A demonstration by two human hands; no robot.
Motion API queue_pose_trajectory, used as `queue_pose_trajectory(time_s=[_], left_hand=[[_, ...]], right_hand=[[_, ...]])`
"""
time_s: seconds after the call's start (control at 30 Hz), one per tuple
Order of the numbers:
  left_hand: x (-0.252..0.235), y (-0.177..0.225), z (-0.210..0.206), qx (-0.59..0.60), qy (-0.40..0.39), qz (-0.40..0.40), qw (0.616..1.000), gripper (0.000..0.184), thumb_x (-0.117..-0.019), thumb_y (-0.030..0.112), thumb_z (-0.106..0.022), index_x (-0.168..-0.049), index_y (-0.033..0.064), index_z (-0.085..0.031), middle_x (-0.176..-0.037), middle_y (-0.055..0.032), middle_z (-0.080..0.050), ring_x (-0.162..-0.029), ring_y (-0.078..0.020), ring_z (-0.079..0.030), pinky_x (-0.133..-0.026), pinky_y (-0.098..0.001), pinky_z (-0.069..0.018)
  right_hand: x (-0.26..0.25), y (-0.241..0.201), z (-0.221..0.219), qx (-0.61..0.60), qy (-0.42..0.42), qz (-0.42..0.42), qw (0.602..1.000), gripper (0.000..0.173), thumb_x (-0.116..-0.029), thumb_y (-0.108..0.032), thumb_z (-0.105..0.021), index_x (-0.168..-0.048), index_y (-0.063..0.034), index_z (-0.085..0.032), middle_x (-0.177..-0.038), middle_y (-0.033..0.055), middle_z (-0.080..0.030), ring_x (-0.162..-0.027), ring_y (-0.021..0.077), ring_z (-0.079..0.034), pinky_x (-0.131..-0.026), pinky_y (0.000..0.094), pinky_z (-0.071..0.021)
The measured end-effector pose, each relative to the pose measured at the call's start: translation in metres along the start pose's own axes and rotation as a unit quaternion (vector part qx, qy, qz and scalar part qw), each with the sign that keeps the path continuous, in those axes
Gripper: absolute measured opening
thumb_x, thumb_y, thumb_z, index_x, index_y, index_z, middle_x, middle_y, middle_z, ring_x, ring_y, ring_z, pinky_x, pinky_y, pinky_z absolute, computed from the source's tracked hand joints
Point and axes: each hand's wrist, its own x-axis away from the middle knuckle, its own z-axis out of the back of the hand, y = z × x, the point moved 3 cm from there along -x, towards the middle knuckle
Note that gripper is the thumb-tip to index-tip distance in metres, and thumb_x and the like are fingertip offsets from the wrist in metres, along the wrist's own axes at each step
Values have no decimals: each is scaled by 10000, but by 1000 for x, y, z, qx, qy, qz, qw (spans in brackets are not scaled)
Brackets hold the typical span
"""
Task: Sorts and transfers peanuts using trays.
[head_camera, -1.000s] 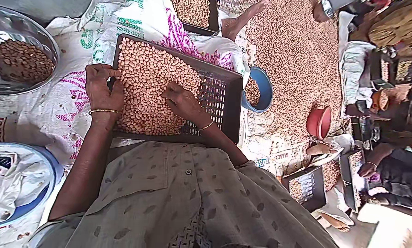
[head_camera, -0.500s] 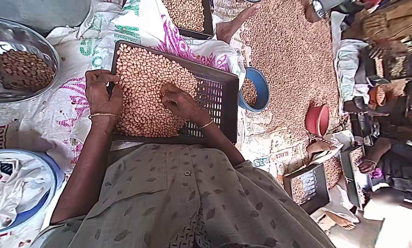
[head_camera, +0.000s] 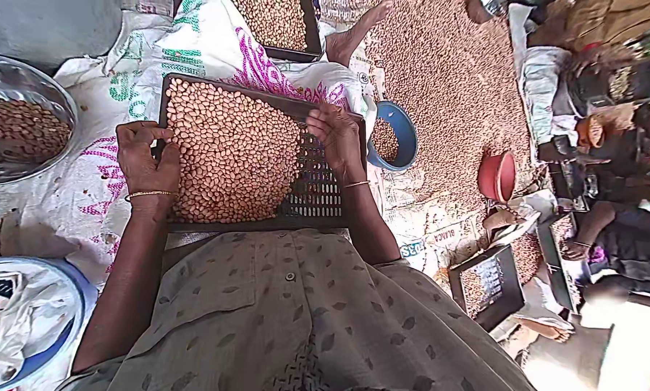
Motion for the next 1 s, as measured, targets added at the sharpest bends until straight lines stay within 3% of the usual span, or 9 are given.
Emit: queue_pose_trajectory(time_s=[0.07, 0.13, 0.3, 0.43, 0.53, 0.67, 0.73, 0.87, 1.0], left_hand=[[2, 0, 0, -1, 0, 0, 1000, 265, -963, 127, -548, -1164, -15, -648, -1392, -249, -494, -1245, -287, -538, -968, -371, -507], [2, -2, 0, 2, 1, 0, 1000, 267, -969, 122, -544, -1173, -17, -646, -1406, -248, -480, -1249, -274, -540, -964, -347, -515], [0, -3, -1, 0, 8, -5, 1000, 261, -965, 104, -545, -1164, -26, -653, -1396, -262, -493, -1246, -301, -544, -970, -368, -514], [1, 0, 0, 6, 9, 7, 1000, 276, -968, 104, -527, -1177, -36, -642, -1428, -265, -468, -1252, -301, -552, -982, -374, -520], [2, -1, 3, 2, 33, -25, 999, 295, -958, 129, -514, -1162, -39, -647, -1416, -271, -486, -1238, -301, -556, -974, -373, -511], [5, 5, 3, 1, 50, -170, 984, 339, -968, 187, -505, -1154, -41, -675, -1210, -282, -586, -1141, -334, -559, -998, -392, -428], [10, 9, -5, 11, -15, -248, 969, 325, -975, 157, -488, -1073, -57, -713, -1100, -278, -632, -1055, -360, -595, -959, -429, -458], [14, 11, -25, -64, -177, -279, 942, 326, -962, 140, -474, -1050, -17, -746, -1105, -261, -665, -1085, -467, -626, -939, -604, -486], [11, 12, -24, -52, -179, -254, 949, 327, -942, 66, -455, -1066, -34, -740, -1118, -272, -657, -1086, -457, -622, -954, -591, -481]], right_hand=[[19, 25, -29, 131, -182, 15, 974, 200, -1045, 2, -464, -1097, 56, -649, -951, 110, -753, -803, 170, -748, -732, 332, -639], [29, 44, -52, 262, -284, 88, 918, 187, -990, 30, -562, -1119, 75, -690, -1016, 140, -725, -846, 150, -716, -759, 306, -616], [26, 52, -97, 461, -287, 249, 802, 256, -970, 30, -556, -1155, 31, -733, -1116, 217, -711, -1044, 310, -694, -921, 418, -565], [19, 69, -118, 591, -284, 256, 710, 231, -972, -39, -605, -1162, -13, -734, -1221, 212, -677, -1173, 356, -651, -962, 443, -555], [14, 74, -115, 566, -263, 273, 732, 174, -968, -40, -619, -1092, 15, -729, -1143, 207, -694, -1062, 335, -696, -898, 440, -582], [-4, 56, -86, 287, -235, 114, 922, 163, -990, 22, -559, -1111, 97, -638, -980, 165, -690, -790, 173, -705, -725, 321, -618], [-3, 43, -72, 166, -248, 6, 954, 181, -987, 44, -515, -1154, 65, -584, -1024, 130, -665, -812, 177, -707, -729, 346, -632], [21, 46, -59, 285, -322, 6, 903, 156, -952, 31, -584, -1078, 60, -671, -869, 81, -672, -639, 81, -591, -562, 234, -501], [38, 72, -58, 473, -304, 216, 798, 205, -898, 67, -650, -1077, 54, -750, -1072, 225, -738, -1008, 314, -726, -923, 413, -580]])
